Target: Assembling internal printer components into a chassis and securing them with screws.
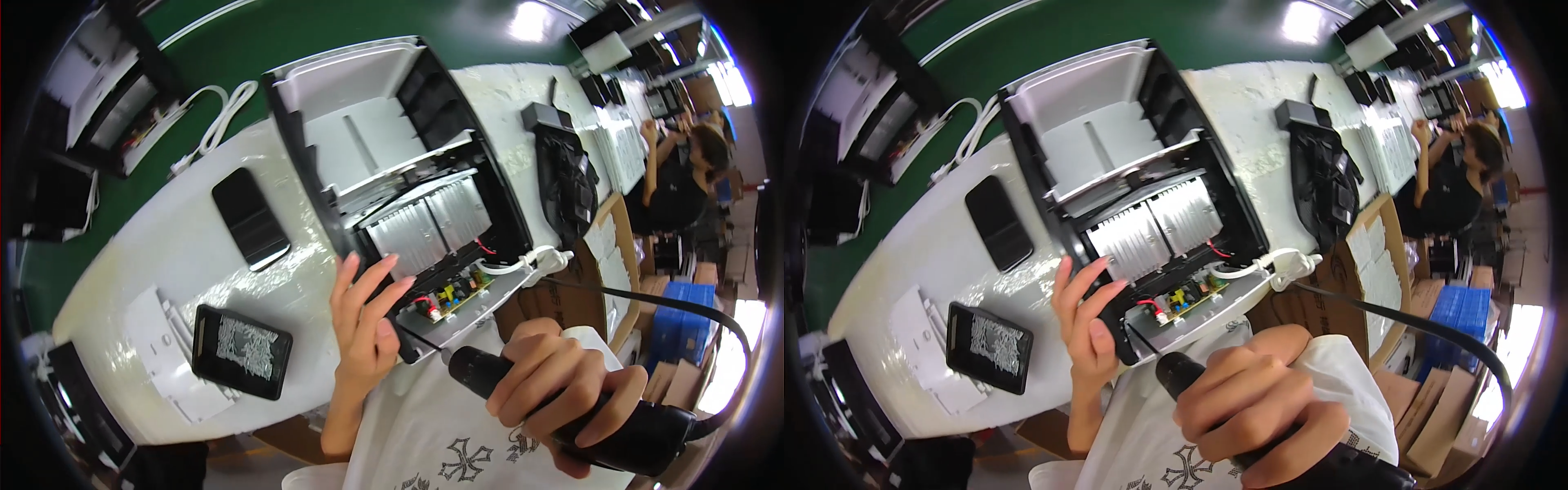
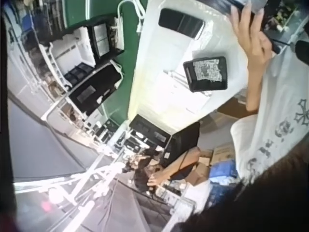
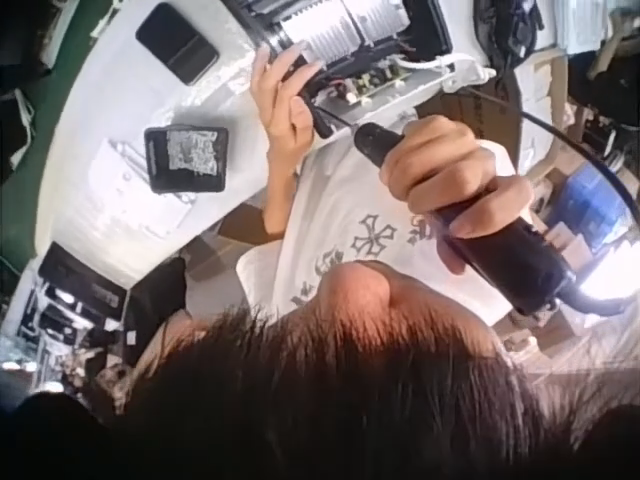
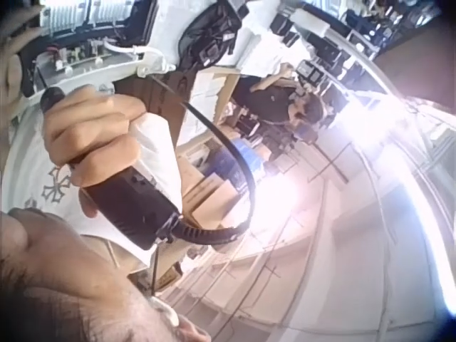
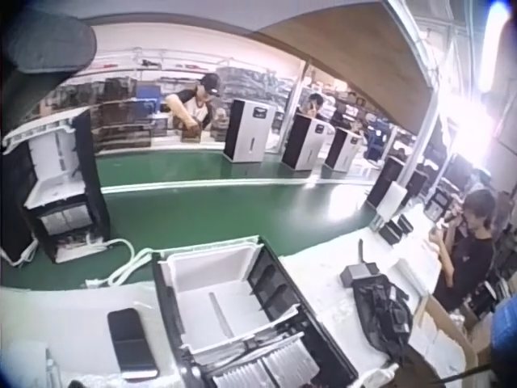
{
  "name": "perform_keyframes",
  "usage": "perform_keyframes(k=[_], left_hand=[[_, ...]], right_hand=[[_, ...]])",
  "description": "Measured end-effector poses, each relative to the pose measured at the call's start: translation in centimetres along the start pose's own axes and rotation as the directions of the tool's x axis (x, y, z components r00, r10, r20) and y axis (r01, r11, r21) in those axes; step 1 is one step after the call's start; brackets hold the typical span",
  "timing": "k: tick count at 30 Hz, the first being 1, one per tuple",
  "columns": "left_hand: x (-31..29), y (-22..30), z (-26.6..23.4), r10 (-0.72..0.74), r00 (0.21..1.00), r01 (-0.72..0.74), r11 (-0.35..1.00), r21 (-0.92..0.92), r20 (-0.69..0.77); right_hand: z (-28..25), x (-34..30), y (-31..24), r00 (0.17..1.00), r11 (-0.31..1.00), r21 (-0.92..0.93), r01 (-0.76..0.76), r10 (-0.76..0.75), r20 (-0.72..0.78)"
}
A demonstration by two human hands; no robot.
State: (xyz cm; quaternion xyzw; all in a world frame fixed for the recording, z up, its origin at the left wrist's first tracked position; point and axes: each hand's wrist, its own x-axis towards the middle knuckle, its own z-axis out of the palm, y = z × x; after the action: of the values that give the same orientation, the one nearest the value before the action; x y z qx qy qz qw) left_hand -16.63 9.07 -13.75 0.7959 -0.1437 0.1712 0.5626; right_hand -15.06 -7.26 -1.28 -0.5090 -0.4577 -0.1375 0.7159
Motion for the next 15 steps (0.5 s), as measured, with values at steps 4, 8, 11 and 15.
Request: perform_keyframes(k=[4, 8, 11, 15], left_hand=[[-0.1, -0.1, 0.0, -0.001, 1.0, 0.0, 0.998, -0.064, -0.025], [0.7, 0.6, -2.8, -0.051, 0.996, 0.068, 0.964, -0.257, 0.071], [-0.9, 1.3, -7.0, -0.188, 0.982, 0.161, 0.882, -0.443, -0.017], [-3.6, 0.2, -12.2, -0.312, 0.908, 0.408, 0.813, 0.415, -0.28]], right_hand=[[0.8, 0.2, 1.1, 0.993, 0.989, 0.145, -0.008, -0.009, 0.119], [1.0, 1.2, 2.0, 0.984, 0.977, 0.212, -0.022, -0.016, 0.176], [0.8, 1.7, 3.0, 0.979, 0.948, 0.317, -0.011, -0.054, 0.196], [1.2, 1.8, 2.9, 0.953, 0.934, 0.349, -0.078, -0.033, 0.302]])
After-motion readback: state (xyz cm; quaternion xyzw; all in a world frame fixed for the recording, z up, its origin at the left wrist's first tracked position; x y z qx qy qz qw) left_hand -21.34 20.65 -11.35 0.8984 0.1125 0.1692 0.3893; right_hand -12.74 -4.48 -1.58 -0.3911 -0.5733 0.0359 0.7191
